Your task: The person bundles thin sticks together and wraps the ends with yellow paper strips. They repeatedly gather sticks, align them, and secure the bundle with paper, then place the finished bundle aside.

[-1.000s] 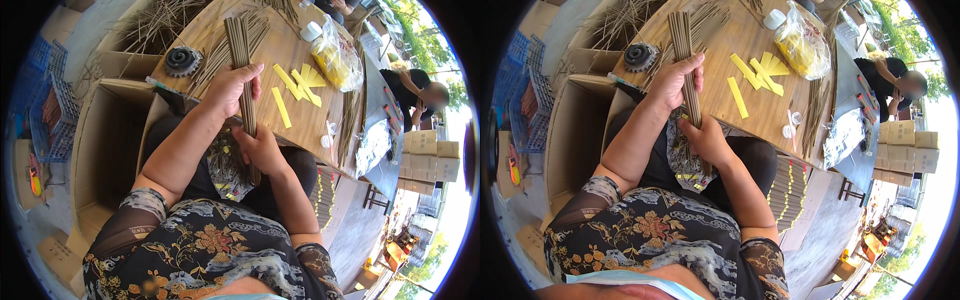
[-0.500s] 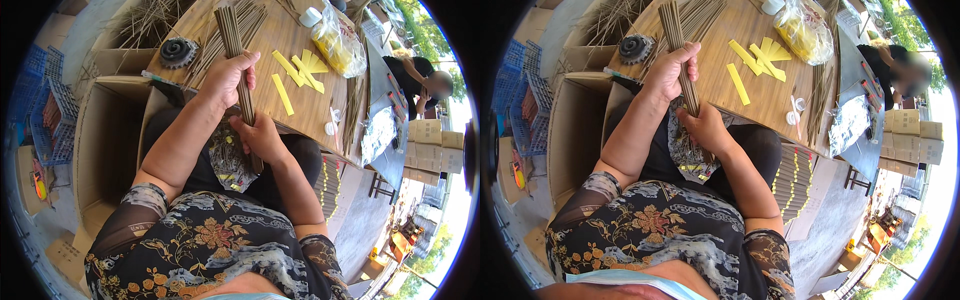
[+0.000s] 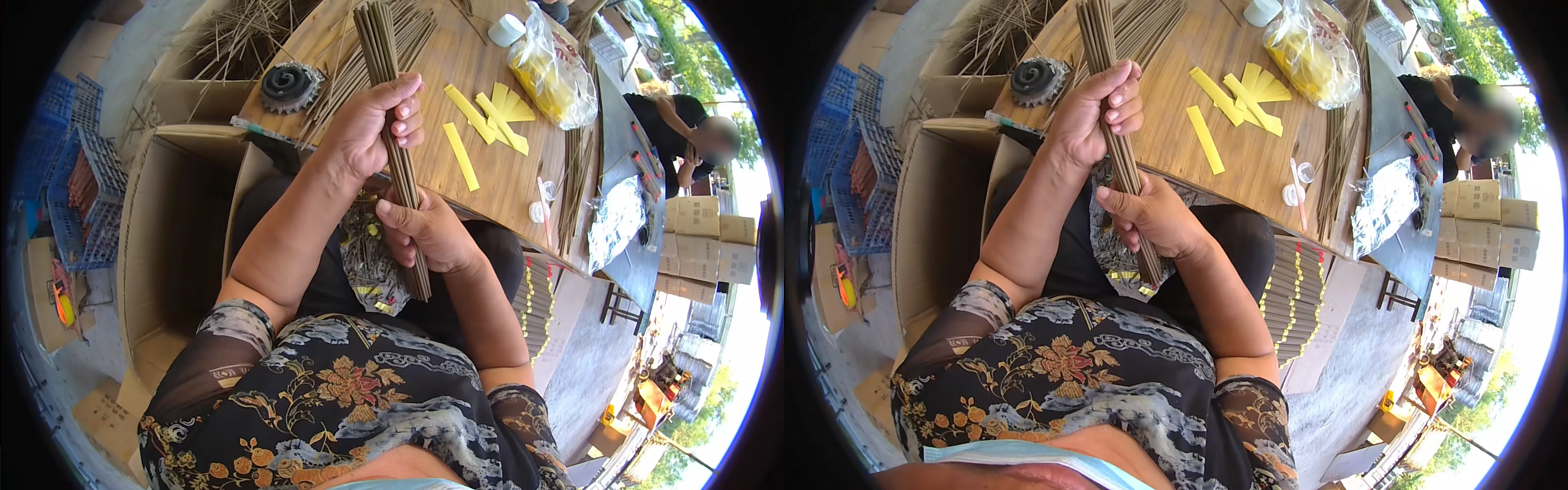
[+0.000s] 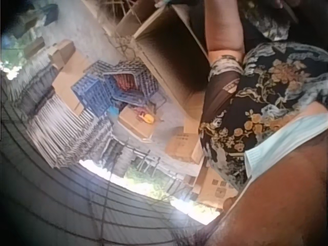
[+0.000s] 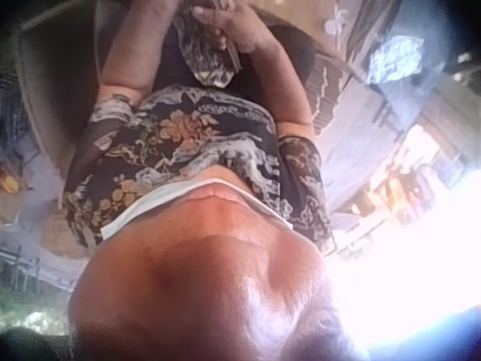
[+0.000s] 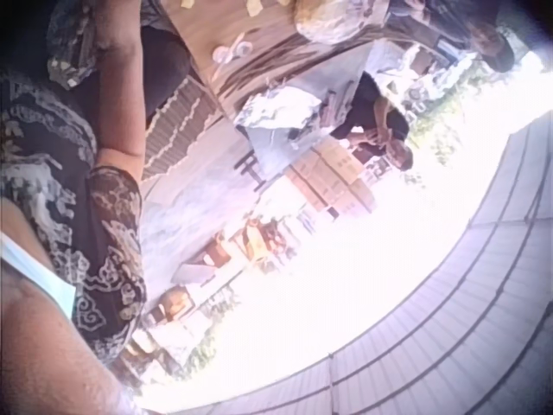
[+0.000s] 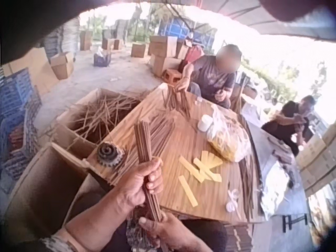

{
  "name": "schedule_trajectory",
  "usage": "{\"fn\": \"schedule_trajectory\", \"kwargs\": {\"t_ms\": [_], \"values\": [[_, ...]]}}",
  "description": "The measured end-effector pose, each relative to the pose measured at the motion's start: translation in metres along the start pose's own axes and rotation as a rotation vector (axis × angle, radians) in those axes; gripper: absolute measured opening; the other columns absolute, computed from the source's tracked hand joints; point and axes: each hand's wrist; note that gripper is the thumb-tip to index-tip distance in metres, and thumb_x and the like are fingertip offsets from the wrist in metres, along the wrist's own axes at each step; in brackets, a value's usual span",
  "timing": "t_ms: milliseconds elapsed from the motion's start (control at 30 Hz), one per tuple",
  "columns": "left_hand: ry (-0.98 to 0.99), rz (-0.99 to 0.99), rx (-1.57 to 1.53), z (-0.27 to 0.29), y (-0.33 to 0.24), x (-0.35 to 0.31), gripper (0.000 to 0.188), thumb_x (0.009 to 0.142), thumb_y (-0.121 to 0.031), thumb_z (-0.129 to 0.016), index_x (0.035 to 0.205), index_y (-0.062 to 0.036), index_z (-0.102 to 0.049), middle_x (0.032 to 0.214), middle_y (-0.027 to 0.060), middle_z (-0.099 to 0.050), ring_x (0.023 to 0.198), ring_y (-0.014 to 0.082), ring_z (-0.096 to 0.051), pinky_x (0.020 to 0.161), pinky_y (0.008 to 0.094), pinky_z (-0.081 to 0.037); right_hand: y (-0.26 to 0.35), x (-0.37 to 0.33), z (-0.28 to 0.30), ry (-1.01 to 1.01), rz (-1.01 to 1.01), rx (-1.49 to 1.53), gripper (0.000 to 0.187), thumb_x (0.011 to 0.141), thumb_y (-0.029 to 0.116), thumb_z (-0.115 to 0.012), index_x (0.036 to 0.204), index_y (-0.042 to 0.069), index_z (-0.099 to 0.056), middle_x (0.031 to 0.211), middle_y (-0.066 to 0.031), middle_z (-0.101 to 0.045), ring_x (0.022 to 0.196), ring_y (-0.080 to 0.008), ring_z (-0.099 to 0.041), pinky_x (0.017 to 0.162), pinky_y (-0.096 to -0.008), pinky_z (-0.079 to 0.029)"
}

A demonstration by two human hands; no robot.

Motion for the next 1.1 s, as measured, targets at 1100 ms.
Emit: {"fn": "schedule_trajectory", "kwargs": {"t_ms": [1100], "values": [[-0.151, -0.136, 0.076, 0.002, -0.010, -0.002, 0.019, 0.082, -0.022, -0.062, 0.081, -0.0062, -0.052, 0.058, -0.0029, -0.048, 0.046, 0.0053, -0.042, 0.041, 0.0189, -0.034, 0.006, 0.003, -0.015, -0.121, 0.063, -0.240, 0.022, 0.084, 0.018, -0.057, 0.076, 0.004, -0.042, 0.054, -0.0006, -0.046, 0.040, -0.0084, -0.045, 0.034, -0.0228, -0.035]]}}
Point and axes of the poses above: each hand's wrist, its own x-axis towards the middle knuckle, its own z-axis out of the back of the hand, y = z × x
